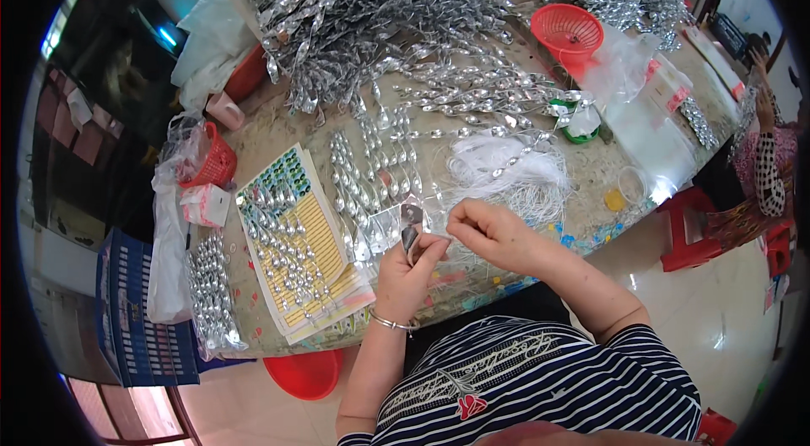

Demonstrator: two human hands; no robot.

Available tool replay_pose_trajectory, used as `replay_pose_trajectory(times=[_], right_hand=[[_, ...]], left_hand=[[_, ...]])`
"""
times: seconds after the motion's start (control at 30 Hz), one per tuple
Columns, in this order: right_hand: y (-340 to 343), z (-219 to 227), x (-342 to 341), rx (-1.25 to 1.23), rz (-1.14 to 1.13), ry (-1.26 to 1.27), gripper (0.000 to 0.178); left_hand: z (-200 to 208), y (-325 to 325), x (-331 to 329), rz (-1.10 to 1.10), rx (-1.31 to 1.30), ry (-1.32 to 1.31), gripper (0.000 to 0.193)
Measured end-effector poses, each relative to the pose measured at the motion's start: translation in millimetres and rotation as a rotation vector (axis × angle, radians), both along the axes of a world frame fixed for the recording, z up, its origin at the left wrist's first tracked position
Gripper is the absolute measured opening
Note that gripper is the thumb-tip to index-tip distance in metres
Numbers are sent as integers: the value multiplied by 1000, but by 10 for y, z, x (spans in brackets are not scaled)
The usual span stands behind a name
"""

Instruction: Packing silver-colored toy components into plastic bags and organizing them on a workstation table.

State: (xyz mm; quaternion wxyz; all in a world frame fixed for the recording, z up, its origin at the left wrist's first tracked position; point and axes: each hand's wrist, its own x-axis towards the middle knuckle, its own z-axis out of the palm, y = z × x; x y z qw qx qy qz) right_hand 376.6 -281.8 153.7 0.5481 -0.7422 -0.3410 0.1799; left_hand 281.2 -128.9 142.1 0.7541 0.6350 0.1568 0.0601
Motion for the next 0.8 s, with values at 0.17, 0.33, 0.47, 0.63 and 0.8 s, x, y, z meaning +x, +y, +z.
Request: replay_pose_trajectory(times=[0.17,0.33,0.47,0.63,0.8], right_hand=[[-18,-22,32,1,-14,11,14],[1,-39,41,-12,6,-26,14],[-3,-107,43,-69,-28,-22,15],[70,-148,-124,-55,-6,68,23],[43,-124,-111,-92,33,-21,22]], left_hand=[[-41,85,-24,30,117,22,11],[-63,181,-106,52,114,20,12],[-160,86,-91,71,77,-61,25],[-173,40,-98,-67,140,73,25],[-187,82,-159,-14,150,82,18]])
